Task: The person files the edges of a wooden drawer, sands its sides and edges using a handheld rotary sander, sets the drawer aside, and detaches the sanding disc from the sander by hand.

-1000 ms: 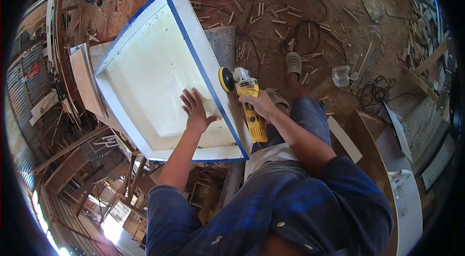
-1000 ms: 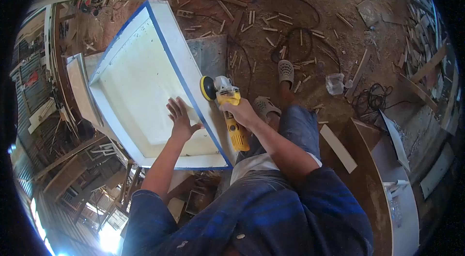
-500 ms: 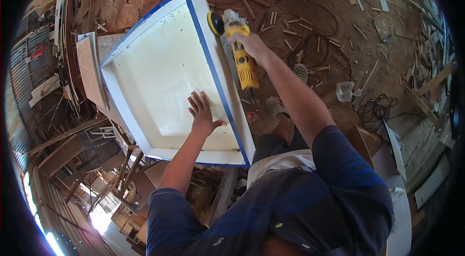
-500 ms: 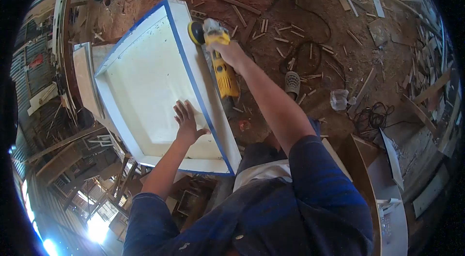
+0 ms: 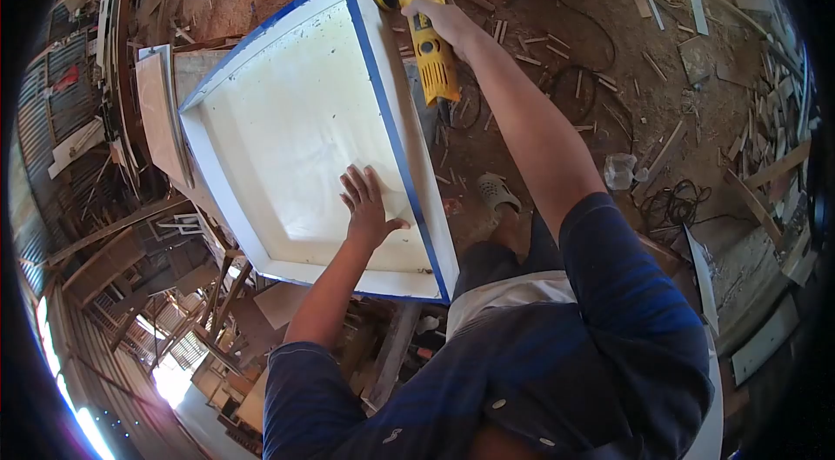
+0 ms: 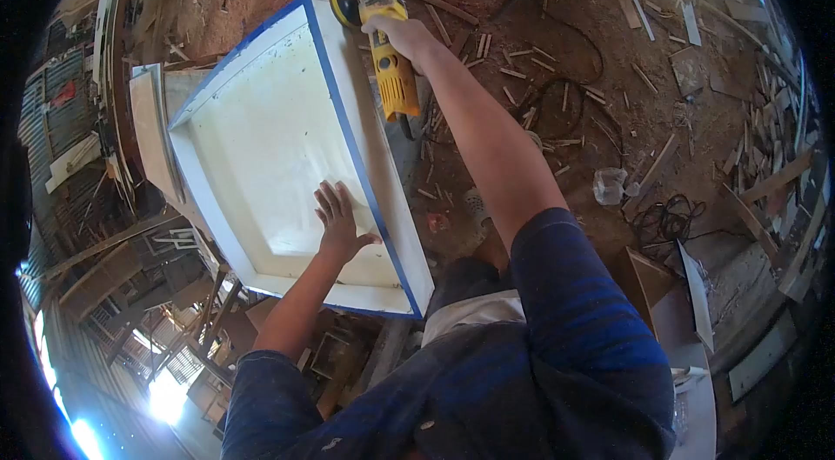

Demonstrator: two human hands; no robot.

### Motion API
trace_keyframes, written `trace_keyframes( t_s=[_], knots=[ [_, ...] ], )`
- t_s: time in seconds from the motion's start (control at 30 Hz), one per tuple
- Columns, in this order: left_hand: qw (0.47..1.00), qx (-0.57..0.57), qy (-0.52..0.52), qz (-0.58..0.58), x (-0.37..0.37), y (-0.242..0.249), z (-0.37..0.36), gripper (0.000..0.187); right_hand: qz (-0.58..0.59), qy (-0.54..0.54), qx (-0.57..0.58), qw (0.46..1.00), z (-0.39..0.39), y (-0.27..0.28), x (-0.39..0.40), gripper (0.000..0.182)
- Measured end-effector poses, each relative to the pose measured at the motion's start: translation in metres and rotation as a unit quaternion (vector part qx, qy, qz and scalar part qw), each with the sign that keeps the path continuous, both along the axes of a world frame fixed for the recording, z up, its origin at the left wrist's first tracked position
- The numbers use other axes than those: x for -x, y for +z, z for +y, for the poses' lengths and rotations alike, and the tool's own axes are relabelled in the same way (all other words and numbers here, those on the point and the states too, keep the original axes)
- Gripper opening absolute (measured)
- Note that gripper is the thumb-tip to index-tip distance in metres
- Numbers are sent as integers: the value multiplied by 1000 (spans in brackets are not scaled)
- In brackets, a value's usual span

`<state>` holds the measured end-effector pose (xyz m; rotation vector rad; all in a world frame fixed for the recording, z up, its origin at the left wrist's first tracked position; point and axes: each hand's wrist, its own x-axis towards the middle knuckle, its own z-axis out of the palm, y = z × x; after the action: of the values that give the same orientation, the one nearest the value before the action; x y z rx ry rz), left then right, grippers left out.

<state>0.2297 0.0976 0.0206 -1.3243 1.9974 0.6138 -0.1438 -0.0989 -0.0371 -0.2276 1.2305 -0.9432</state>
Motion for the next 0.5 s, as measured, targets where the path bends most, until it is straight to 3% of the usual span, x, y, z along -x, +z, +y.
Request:
trace_keyframes(
  t_s=[0.5],
  knots=[
    [999,12,10,40,-7,-3,6,167,-44,-4,-49,998,132,-8,-48,42]
  ],
)
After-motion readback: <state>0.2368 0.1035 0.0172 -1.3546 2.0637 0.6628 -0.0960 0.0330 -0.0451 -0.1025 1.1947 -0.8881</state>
